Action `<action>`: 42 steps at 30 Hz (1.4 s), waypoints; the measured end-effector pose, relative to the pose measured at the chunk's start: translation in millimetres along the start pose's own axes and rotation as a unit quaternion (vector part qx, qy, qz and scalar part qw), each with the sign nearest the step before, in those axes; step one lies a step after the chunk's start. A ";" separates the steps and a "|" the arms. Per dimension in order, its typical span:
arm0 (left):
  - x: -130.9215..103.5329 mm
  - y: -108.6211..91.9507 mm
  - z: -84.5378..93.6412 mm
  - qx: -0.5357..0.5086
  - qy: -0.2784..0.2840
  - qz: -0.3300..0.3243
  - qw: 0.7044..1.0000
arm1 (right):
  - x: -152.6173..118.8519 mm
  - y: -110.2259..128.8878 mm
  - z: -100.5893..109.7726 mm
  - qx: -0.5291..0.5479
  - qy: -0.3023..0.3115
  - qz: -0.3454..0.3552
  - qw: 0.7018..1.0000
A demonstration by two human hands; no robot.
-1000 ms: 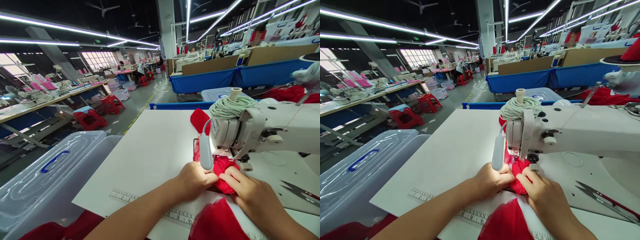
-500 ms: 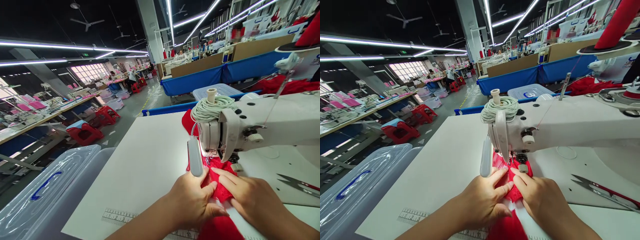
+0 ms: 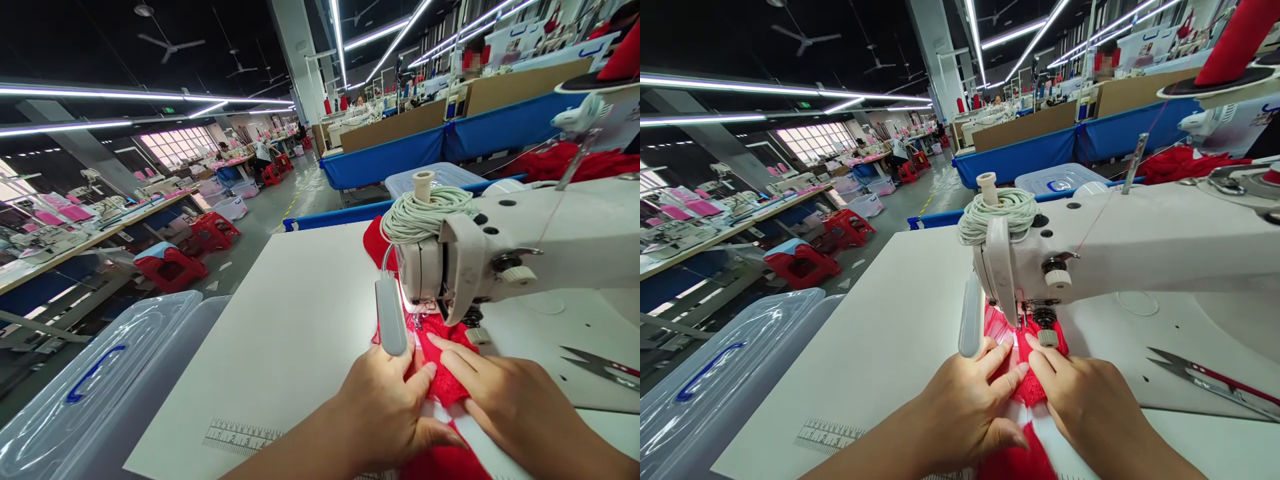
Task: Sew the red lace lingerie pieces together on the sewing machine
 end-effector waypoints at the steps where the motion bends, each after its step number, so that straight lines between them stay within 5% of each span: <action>1: -0.2 0.2 -0.5 -0.001 0.001 0.001 1.000 | -0.8 -0.9 -1.4 0.001 0.004 -0.002 1.000; 22: 6.5 7.1 -0.2 0.009 -0.019 0.027 0.999 | 3.6 -4.8 -8.0 -0.039 0.019 -0.008 0.999; 34: 3.5 -4.0 -0.9 0.045 -0.061 -0.004 0.997 | -4.7 -12.6 -9.3 -0.005 -0.022 -0.061 0.998; 42: 3.1 -5.7 -1.4 0.049 -0.041 -0.005 0.998 | -6.6 -18.0 -14.5 0.015 0.021 -0.053 0.998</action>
Point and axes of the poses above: each hand's wrist, its own x-axis towards the middle knuckle, its own z-axis out of the back of the hand, y = z × x, the point moved 8 cm from there along x, towards the middle knuckle, and after that the axes turned 1 degree about -y, right-handed, at the moved point
